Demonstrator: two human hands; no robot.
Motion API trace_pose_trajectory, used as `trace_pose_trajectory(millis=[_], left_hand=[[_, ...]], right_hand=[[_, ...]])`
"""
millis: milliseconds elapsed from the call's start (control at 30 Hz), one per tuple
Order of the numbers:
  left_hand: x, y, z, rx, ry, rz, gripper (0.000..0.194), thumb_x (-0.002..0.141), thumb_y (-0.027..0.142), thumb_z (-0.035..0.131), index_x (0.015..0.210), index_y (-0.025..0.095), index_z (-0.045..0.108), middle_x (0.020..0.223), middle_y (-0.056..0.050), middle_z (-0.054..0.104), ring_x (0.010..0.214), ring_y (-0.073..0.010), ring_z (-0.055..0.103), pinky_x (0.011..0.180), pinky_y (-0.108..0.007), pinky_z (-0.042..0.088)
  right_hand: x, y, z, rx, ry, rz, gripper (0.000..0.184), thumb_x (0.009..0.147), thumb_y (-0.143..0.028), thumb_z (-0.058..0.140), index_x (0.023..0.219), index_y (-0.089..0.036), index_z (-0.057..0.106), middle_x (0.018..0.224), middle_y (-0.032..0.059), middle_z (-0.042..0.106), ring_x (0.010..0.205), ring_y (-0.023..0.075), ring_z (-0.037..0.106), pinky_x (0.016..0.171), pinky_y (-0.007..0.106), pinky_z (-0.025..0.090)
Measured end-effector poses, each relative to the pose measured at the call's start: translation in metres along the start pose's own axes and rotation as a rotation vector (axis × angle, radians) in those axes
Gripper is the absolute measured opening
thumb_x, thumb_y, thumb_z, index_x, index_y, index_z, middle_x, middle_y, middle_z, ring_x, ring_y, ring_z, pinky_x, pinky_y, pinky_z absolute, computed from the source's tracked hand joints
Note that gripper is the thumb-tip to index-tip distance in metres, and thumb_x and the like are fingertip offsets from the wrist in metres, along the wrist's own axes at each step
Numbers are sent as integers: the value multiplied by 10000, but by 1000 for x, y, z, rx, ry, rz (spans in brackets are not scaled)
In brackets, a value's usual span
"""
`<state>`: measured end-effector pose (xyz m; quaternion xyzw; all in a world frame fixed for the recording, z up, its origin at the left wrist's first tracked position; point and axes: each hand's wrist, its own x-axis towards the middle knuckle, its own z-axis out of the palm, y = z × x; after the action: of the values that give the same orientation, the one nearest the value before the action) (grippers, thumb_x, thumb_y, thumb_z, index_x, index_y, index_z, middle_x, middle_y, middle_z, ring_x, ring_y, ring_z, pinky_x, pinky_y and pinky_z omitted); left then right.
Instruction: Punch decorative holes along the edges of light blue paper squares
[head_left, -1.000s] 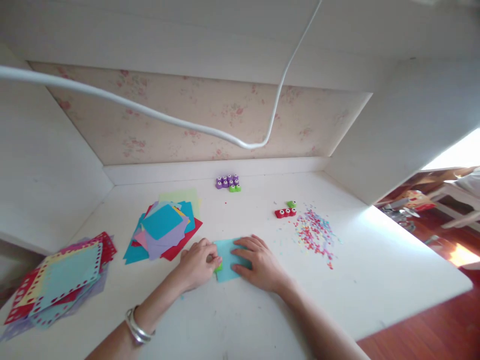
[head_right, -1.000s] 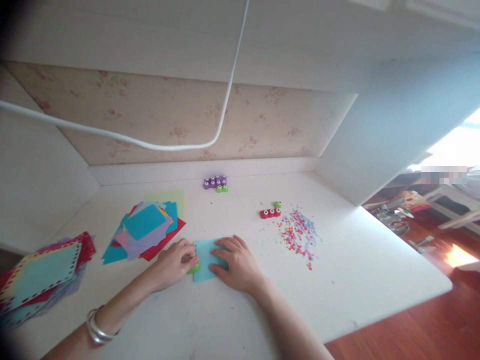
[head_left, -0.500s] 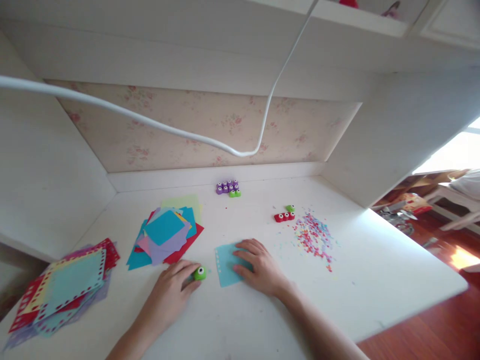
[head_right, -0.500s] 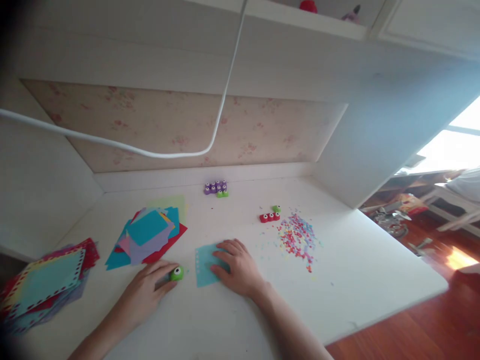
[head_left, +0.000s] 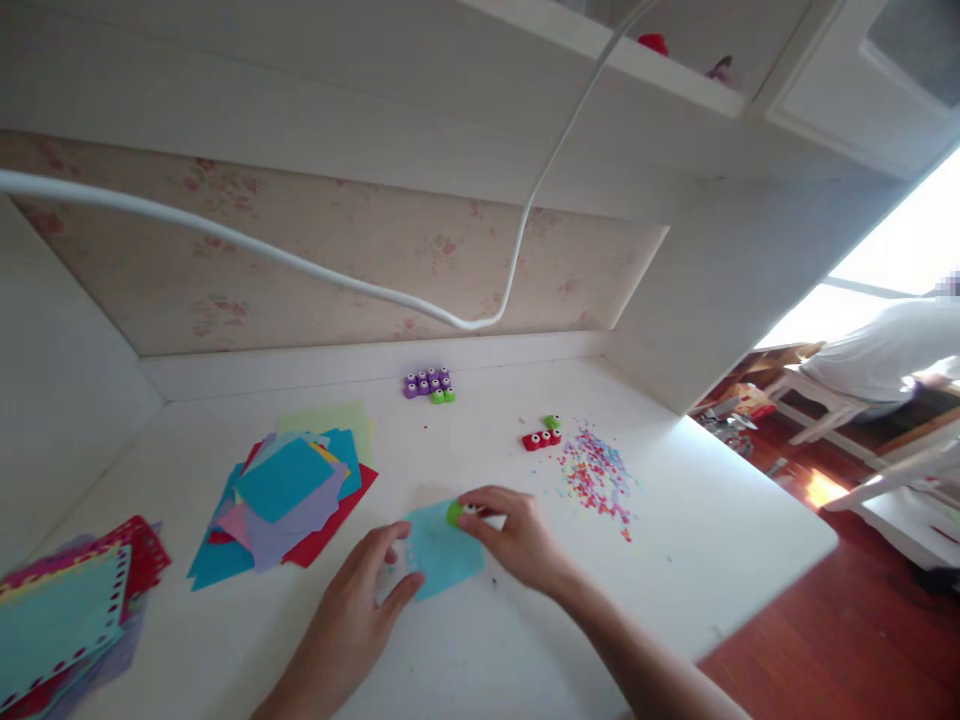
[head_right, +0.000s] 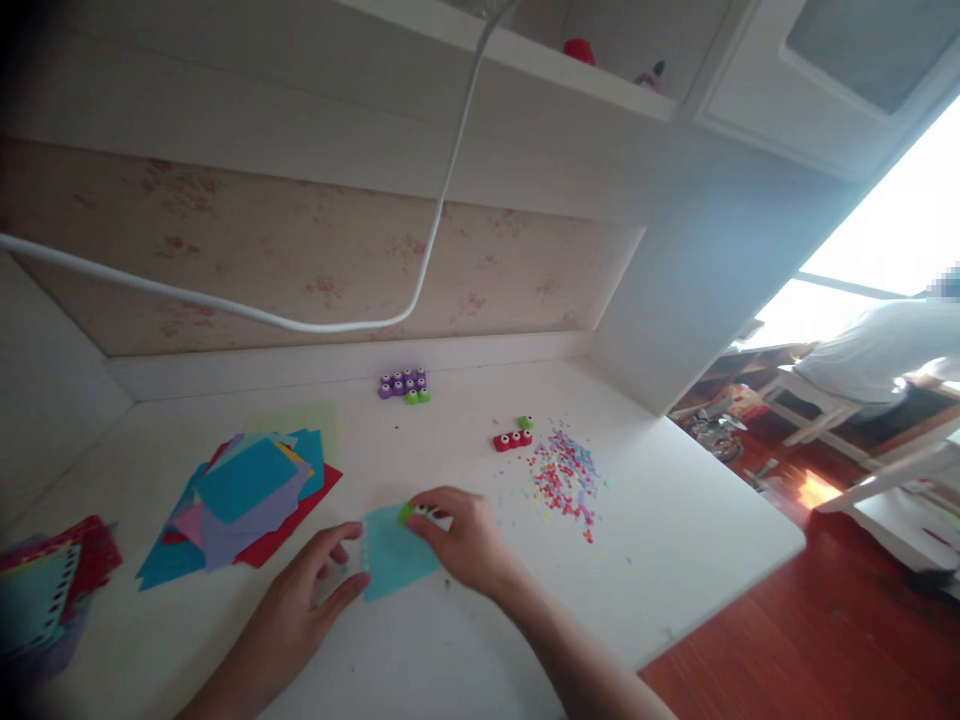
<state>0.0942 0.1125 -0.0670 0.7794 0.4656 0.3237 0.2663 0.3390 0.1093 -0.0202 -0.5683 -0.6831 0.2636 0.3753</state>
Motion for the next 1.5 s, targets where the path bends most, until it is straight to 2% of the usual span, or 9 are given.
trace_pose_trajectory(millis=[167, 233, 333, 567, 800, 1000, 1167, 1300, 1500], left_hand=[[-4, -13, -1, -9, 10, 15, 283, 950, 436, 529, 1194, 294, 553, 1097, -32, 664, 878, -178, 658, 795, -308, 577], [-6, -16, 0, 3, 22, 39, 264, 953, 418, 527, 1181, 294, 574, 1078, -26, 675, 892, -180, 670, 808, -302, 580], [-6, -15, 1, 46, 25, 81, 247, 945, 392, 540, 1161, 294, 609, 1063, -21, 694, 917, -187, 685, 828, -303, 585], [-3, -14, 0, 136, -27, 127, 236, 939, 310, 541, 1159, 283, 624, 1099, -31, 691, 999, -209, 668, 881, -357, 575], [-4, -15, 0, 158, -55, 124, 236, 940, 313, 542, 1154, 278, 636, 1114, -38, 685, 1032, -223, 651, 911, -388, 557], [-3, -12, -1, 158, -73, 109, 235, 934, 301, 538, 1137, 276, 654, 1108, -40, 686, 1031, -224, 649, 908, -392, 554], [-3, -10, -2, 156, -88, 95, 239, 941, 293, 528, 1146, 277, 650, 1116, -43, 682, 1039, -228, 639, 917, -397, 543], [-3, -6, -4, 154, -100, 104, 216, 947, 269, 524, 1117, 278, 658, 1094, -33, 684, 1022, -220, 637, 915, -390, 535], [-4, 1, -5, 224, -125, 172, 254, 946, 221, 516, 1130, 282, 681, 1098, -39, 696, 1031, -220, 627, 924, -393, 512]], right_hand=[[60, 55, -80, -415, 286, 314, 372, 909, -465, 531, 1104, -216, 728, 866, 56, 753, 749, 212, 684, 695, 306, 520], [80, 75, -104, -525, 318, 356, 344, 888, -411, 549, 1084, -204, 742, 968, 80, 753, 883, 242, 683, 807, 329, 498], [97, 98, -118, -648, 280, 374, 285, 856, -344, 581, 1014, -206, 773, 1061, 89, 742, 1014, 267, 653, 901, 332, 454], [102, 128, -107, -788, 177, 424, 230, 811, -294, 597, 893, -226, 800, 1061, 87, 722, 1048, 253, 630, 901, 289, 439], [108, 139, -113, -814, 195, 494, 364, 762, -347, 635, 1083, -225, 759, 1251, 109, 641, 1089, 277, 617, 904, 323, 460], [109, 140, -113, -798, 163, 555, 394, 779, -379, 605, 1117, -232, 745, 1159, 109, 693, 1027, 290, 655, 812, 340, 502], [113, 122, -107, -806, 174, 483, 419, 812, -386, 602, 1160, -181, 713, 1251, 152, 637, 1101, 320, 616, 908, 401, 474], [128, 99, -78, -743, 97, 278, 359, 899, -362, 535, 1191, -216, 684, 1281, 89, 629, 1144, 253, 594, 982, 341, 434], [173, 78, -8, -602, -27, 106, 410, 909, -248, 533, 1313, -221, 597, 1333, 53, 602, 1065, 183, 636, 960, 271, 456]])
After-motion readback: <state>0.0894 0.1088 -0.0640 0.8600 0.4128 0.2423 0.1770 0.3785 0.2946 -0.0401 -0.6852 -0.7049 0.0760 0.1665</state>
